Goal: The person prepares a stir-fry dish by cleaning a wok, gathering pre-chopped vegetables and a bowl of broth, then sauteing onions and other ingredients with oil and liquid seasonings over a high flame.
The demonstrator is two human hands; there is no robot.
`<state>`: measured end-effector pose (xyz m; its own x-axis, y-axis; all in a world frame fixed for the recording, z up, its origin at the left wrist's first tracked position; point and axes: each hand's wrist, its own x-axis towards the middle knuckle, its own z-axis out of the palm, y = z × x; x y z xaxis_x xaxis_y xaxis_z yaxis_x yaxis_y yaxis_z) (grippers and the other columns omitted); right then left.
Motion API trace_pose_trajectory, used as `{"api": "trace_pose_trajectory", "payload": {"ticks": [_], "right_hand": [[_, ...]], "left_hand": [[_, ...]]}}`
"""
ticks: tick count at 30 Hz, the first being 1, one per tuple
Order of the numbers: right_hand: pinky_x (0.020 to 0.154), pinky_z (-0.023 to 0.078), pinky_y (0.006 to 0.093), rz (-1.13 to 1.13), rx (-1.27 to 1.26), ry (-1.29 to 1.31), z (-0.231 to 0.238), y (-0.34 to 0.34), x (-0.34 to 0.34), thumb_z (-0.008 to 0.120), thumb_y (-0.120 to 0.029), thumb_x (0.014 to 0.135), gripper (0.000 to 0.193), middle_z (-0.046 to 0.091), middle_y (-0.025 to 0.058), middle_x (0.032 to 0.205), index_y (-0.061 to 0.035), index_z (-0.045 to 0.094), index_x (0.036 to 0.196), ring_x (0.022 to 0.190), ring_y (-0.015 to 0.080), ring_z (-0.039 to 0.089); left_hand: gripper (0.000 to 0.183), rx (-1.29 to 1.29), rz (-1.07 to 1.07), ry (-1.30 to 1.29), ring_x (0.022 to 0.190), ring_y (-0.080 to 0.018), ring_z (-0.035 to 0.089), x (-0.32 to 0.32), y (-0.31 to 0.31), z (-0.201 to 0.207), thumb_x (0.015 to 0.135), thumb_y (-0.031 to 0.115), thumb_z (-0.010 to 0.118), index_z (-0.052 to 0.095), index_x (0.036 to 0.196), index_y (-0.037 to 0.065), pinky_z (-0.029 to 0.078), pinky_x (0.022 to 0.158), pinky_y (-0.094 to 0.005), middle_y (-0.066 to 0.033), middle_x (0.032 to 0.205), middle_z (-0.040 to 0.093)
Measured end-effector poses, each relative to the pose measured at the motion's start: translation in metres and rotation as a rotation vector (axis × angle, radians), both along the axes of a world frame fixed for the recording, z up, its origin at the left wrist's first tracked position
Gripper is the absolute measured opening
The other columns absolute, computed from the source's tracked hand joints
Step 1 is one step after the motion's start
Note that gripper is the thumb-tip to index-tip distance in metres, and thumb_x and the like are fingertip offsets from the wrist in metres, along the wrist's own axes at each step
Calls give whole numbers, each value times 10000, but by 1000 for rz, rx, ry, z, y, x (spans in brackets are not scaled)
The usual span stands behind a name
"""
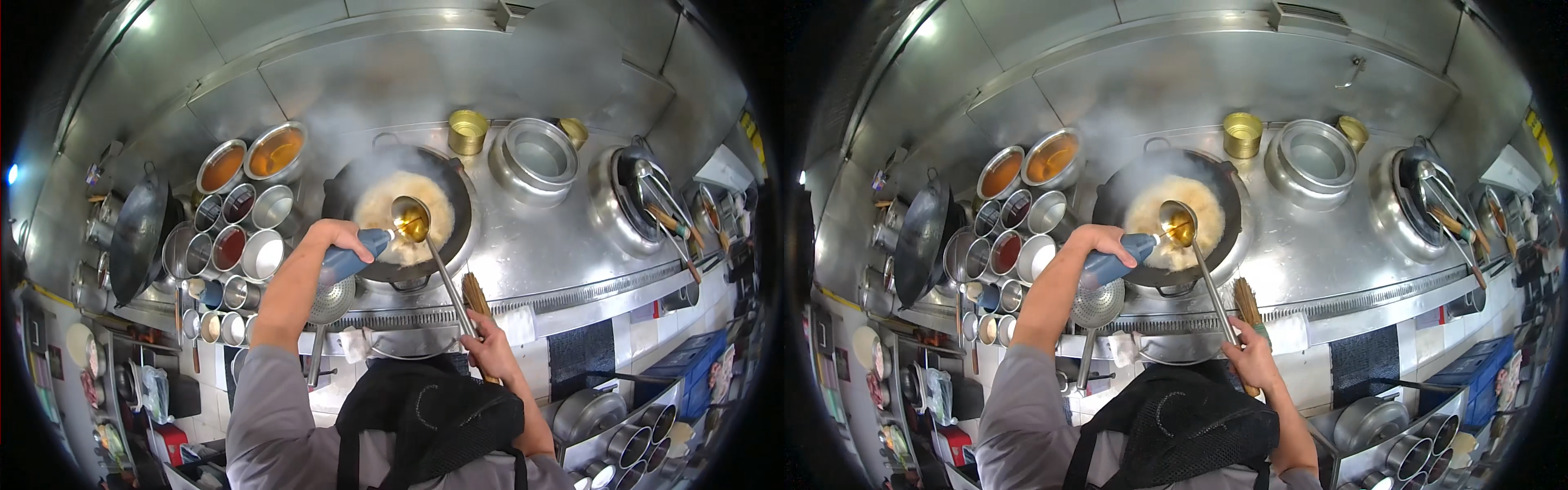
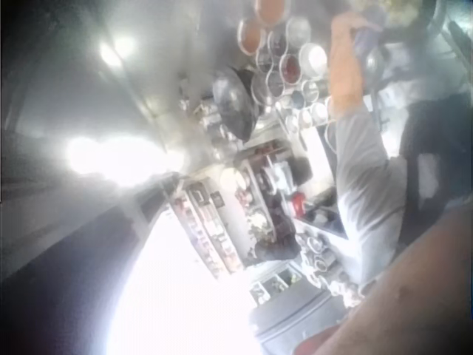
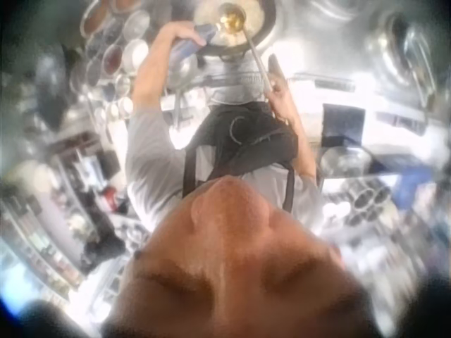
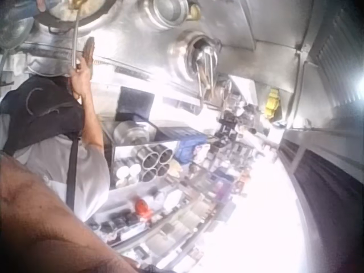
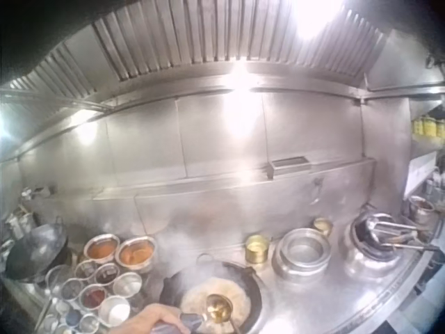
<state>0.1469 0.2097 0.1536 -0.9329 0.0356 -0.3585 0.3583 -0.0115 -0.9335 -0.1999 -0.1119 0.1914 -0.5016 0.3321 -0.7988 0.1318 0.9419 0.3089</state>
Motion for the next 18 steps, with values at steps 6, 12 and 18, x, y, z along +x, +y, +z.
{"api": "trace_pose_trajectory", "payload": {"ticks": [6,12,18], "right_hand": [[544,504,354,13,76,28,3,8,-3,705,-101,929,574,646,126,779,14,520,1461,572,207,643],[776,559,427,52,621,284,5,18,-18,692,-81,906,577,696,315,1001,18,524,1449,829,380,716],[653,556,349,29,235,96,2,27,-21,709,-90,929,579,730,182,1057,34,516,1461,704,191,666]], "left_hand": [[896,41,-3,-71,1060,-318,709,-5,4,2,670,540,906,635,1339,9,543,937,-437,-185,1207,717],[912,116,73,9,1104,-318,696,9,13,35,685,549,903,613,1356,4,534,964,-434,-186,1257,698],[943,-34,-33,8,1143,-334,687,-13,19,14,673,577,900,614,1365,5,522,991,-434,-197,1291,686]]}}
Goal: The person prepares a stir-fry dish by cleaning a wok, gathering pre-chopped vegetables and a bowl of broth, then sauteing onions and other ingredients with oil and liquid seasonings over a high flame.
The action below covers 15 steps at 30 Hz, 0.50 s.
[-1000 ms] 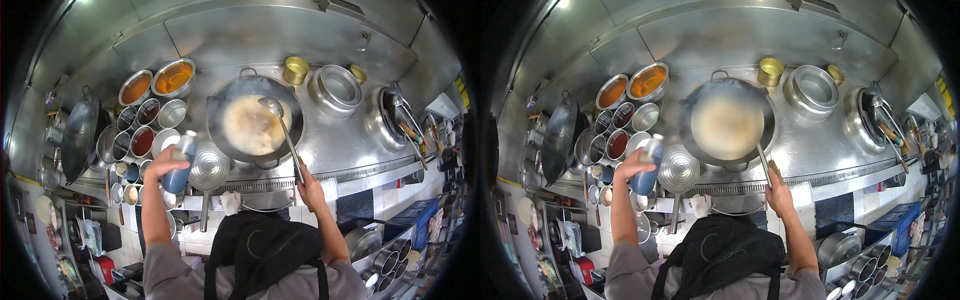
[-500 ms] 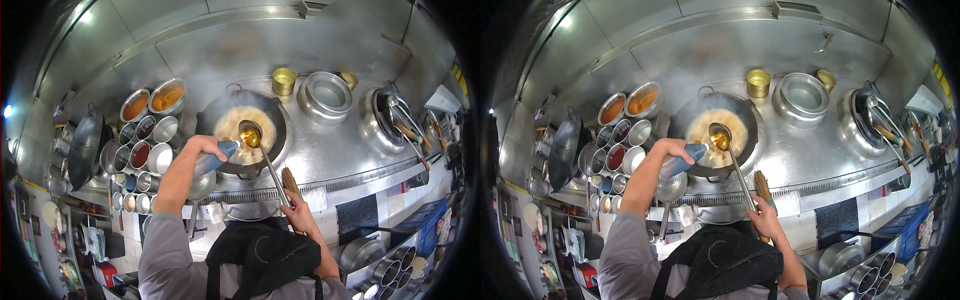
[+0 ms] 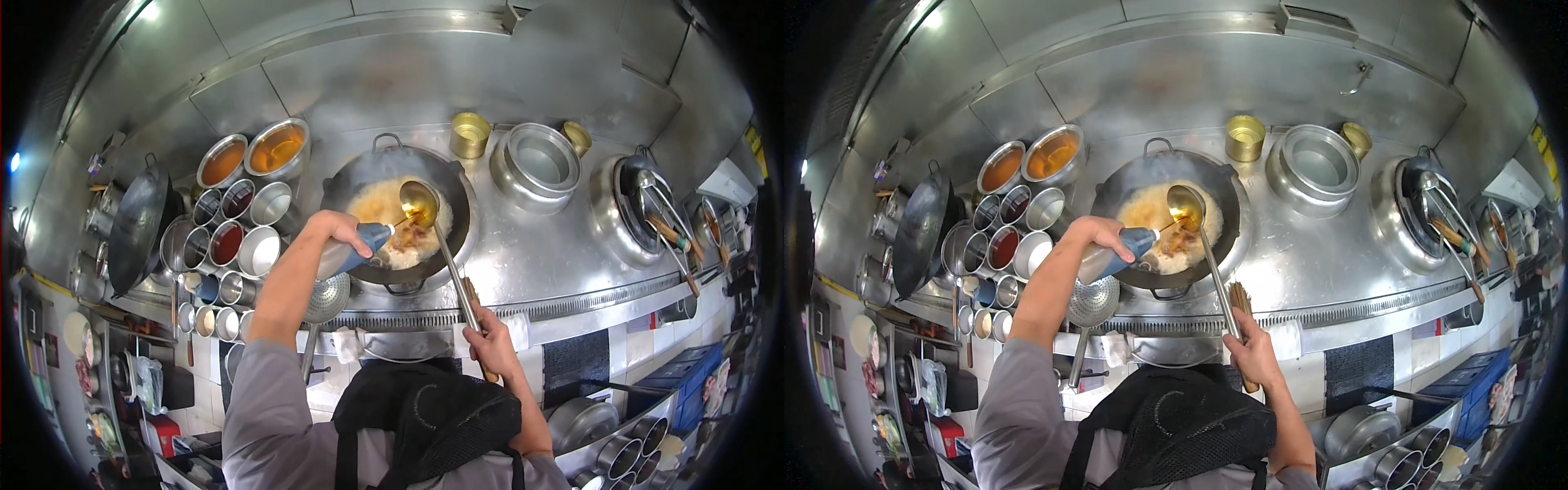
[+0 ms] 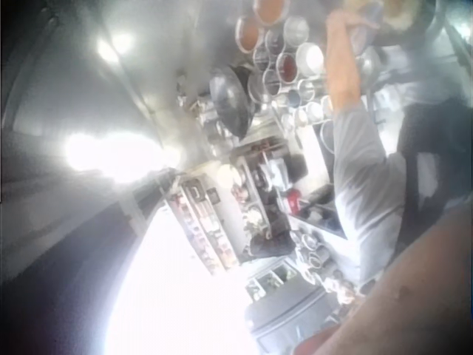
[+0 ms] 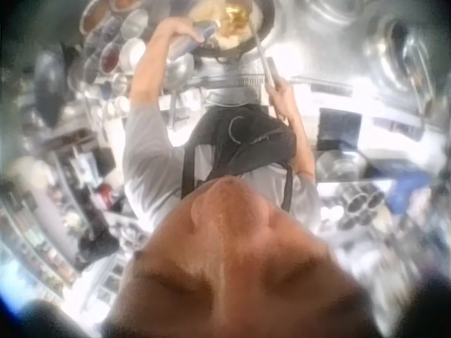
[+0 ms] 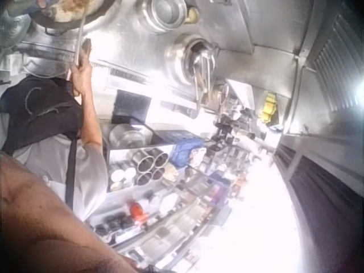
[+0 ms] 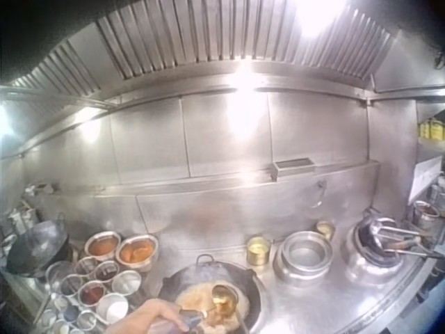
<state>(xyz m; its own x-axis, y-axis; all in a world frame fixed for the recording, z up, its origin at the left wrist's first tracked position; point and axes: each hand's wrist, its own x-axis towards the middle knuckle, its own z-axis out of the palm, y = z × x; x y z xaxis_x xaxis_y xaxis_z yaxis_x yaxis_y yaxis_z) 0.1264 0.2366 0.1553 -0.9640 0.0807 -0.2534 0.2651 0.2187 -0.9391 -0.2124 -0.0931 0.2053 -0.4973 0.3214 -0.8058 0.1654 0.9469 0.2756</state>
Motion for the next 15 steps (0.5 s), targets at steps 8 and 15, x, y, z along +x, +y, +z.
{"api": "trace_pose_trajectory", "payload": {"ticks": [8,15], "right_hand": [[501,496,324,-13,-372,-141,11,-7,-1,679,-39,938,558,683,122,911,19,510,1466,580,150,633],[580,514,374,-7,183,14,0,-4,-8,722,-92,906,590,696,206,942,8,529,1454,604,180,615]], "left_hand": [[898,-20,-90,-20,1142,-330,685,-13,0,-14,684,569,895,638,1342,15,521,990,-430,-190,1287,690],[953,86,-70,5,1110,-355,707,-15,9,2,643,633,884,676,1293,-32,538,975,-430,-201,1248,719]]}}
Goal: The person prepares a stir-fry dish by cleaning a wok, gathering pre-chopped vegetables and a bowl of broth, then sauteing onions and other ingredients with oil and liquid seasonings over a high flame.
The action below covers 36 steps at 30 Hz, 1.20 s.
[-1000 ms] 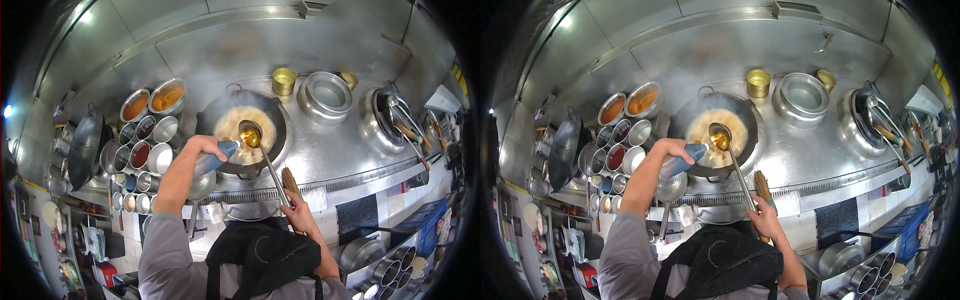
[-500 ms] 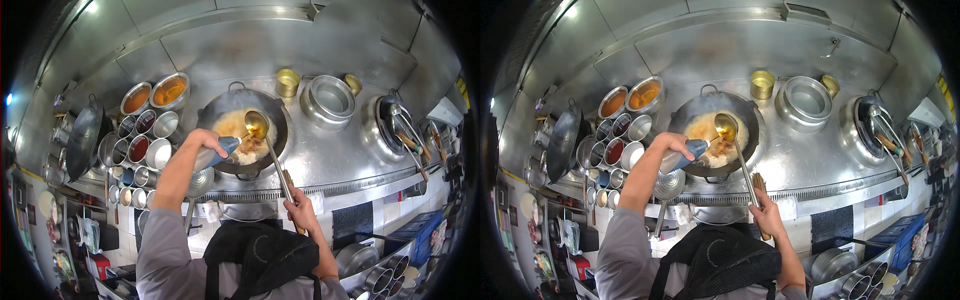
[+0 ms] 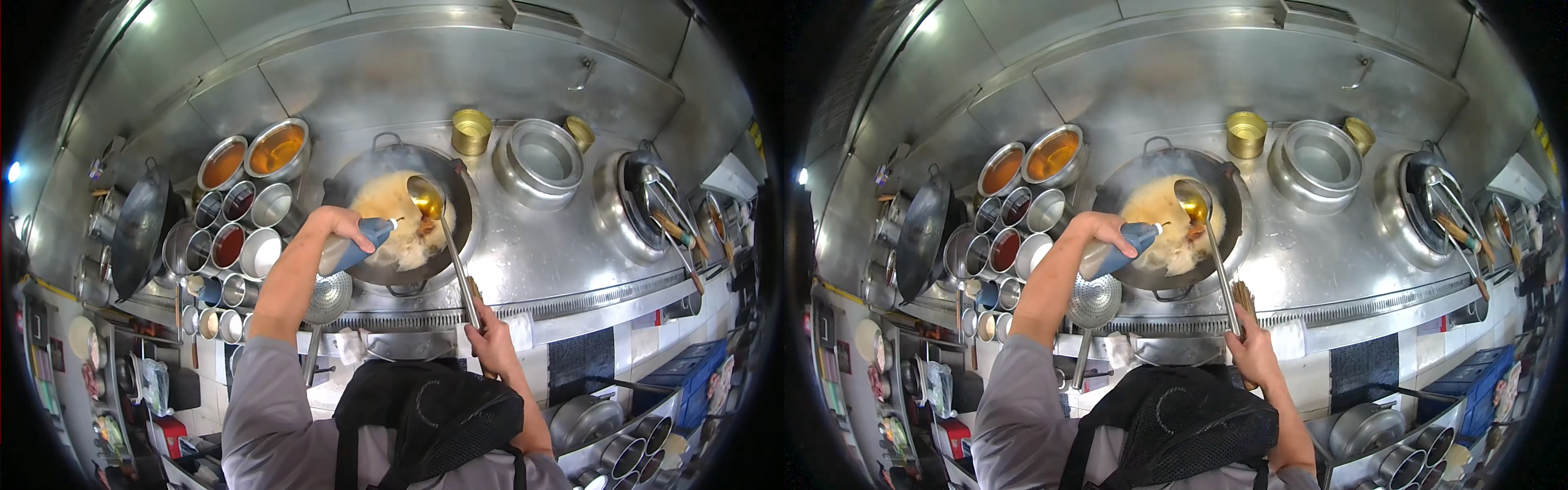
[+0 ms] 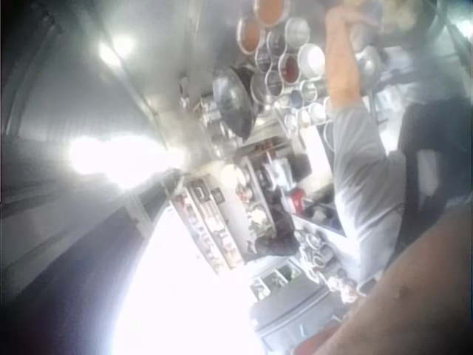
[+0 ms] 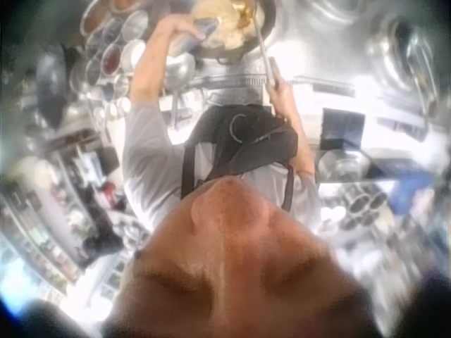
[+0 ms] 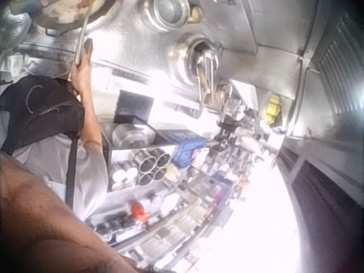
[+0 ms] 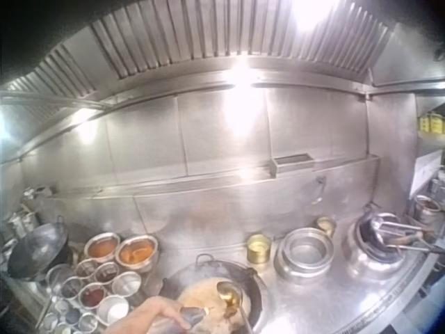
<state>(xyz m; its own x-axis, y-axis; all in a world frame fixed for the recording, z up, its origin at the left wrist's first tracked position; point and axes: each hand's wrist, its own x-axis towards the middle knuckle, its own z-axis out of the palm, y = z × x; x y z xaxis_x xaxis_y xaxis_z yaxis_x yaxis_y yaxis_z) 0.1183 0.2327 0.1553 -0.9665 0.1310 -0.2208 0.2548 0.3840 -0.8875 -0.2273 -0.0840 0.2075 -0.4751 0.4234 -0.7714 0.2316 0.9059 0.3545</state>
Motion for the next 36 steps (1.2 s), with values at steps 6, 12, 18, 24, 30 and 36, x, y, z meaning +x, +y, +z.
{"api": "trace_pose_trajectory", "payload": {"ticks": [6,12,18,24,30,36], "right_hand": [[544,488,289,-14,-448,-112,20,1,1,678,-33,943,596,707,120,935,-4,486,1507,600,123,583],[553,505,296,-10,-628,-208,19,-1,3,682,-39,946,572,716,111,952,8,501,1486,626,133,629],[630,546,351,62,159,152,6,-6,-3,719,-106,918,556,717,141,917,40,544,1425,670,164,671],[525,503,319,-6,-522,-139,20,-4,-1,674,-37,964,590,664,90,842,5,458,1511,567,146,610],[494,486,301,49,-629,-214,18,-17,-4,667,-25,969,597,657,78,850,1,442,1521,532,132,579],[693,563,427,87,386,273,-33,-23,-59,641,-103,976,488,717,283,969,45,534,1428,773,352,729]], "left_hand": [[829,-79,-54,-19,1096,-317,703,-13,-4,-18,698,570,888,677,1312,55,528,964,-430,-162,1234,724],[804,-73,-32,-39,1092,-303,701,-7,-8,-6,709,528,899,673,1315,50,528,958,-416,-154,1227,726],[815,72,53,9,1081,-289,702,2,-22,-2,707,536,903,669,1307,37,533,946,-404,-159,1202,728],[874,-66,-22,52,1101,-305,694,-8,-24,-20,692,560,904,645,1349,44,523,972,-409,-151,1232,722],[980,108,78,95,1218,-288,632,15,-64,-21,705,569,898,548,1443,28,480,1039,-402,-161,1341,661],[1046,1091,758,256,1327,-219,532,103,-144,-18,701,361,967,410,1514,10,416,1132,-372,-116,1402,580]]}}
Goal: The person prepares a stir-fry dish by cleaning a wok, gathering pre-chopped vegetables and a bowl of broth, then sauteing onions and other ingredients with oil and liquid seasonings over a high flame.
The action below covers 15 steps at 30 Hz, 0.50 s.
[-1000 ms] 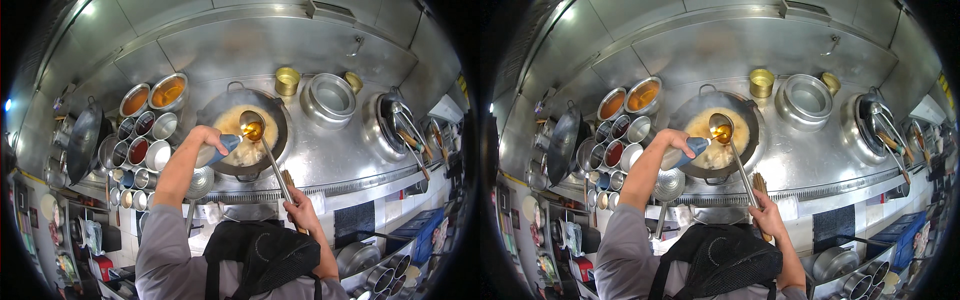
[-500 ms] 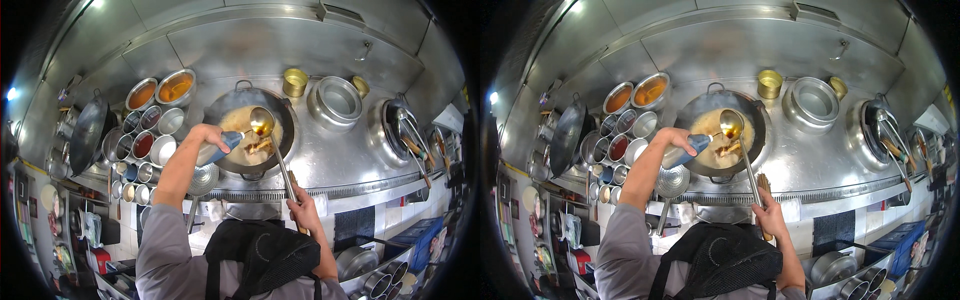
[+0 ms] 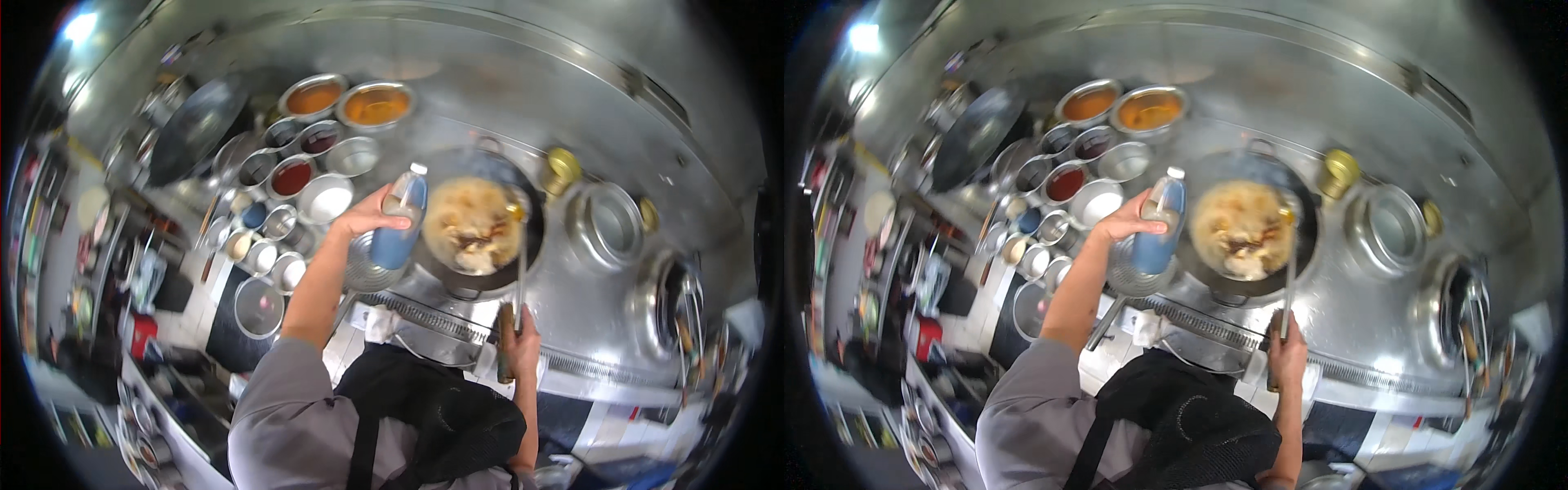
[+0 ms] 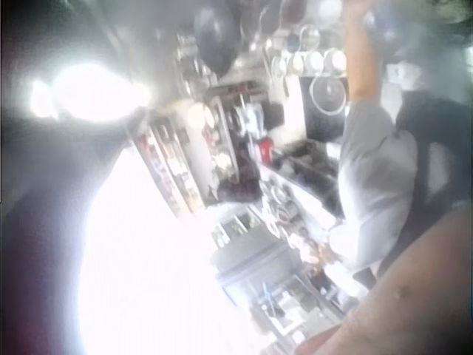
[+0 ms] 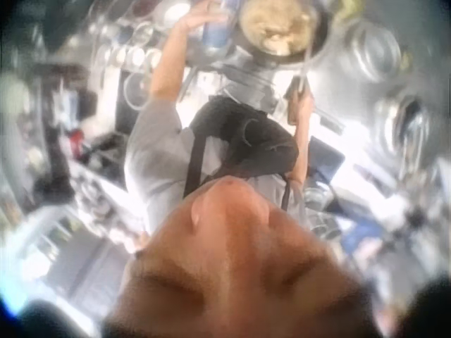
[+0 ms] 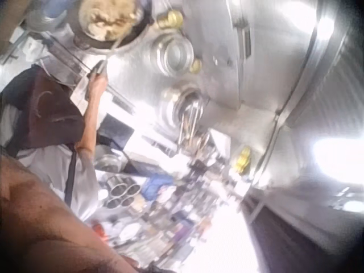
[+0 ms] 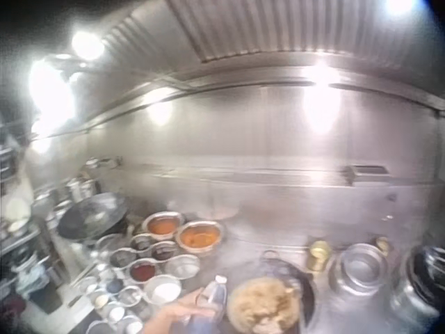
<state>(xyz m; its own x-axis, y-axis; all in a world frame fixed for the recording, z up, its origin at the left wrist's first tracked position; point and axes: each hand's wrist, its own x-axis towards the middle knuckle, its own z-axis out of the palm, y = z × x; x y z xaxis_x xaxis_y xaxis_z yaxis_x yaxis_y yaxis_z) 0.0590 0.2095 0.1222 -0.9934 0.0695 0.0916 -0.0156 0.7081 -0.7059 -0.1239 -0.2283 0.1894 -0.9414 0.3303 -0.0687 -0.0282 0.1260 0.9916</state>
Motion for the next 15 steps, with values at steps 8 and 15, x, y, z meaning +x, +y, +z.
{"api": "trace_pose_trajectory", "payload": {"ticks": [8,15], "right_hand": [[411,424,256,-143,-897,-449,17,-78,18,601,-68,983,478,573,59,723,26,454,1428,456,117,509],[418,410,232,-116,-1233,-653,91,-125,-21,605,-135,985,393,576,64,760,48,498,1316,492,85,475]], "left_hand": [[1052,89,713,250,1264,-221,579,94,-136,1,654,288,996,423,1496,25,443,1107,-378,-108,1373,592],[1022,-298,1158,365,1208,-289,568,88,-269,-94,692,293,959,383,1465,-42,468,1055,-403,-183,1338,547]]}}
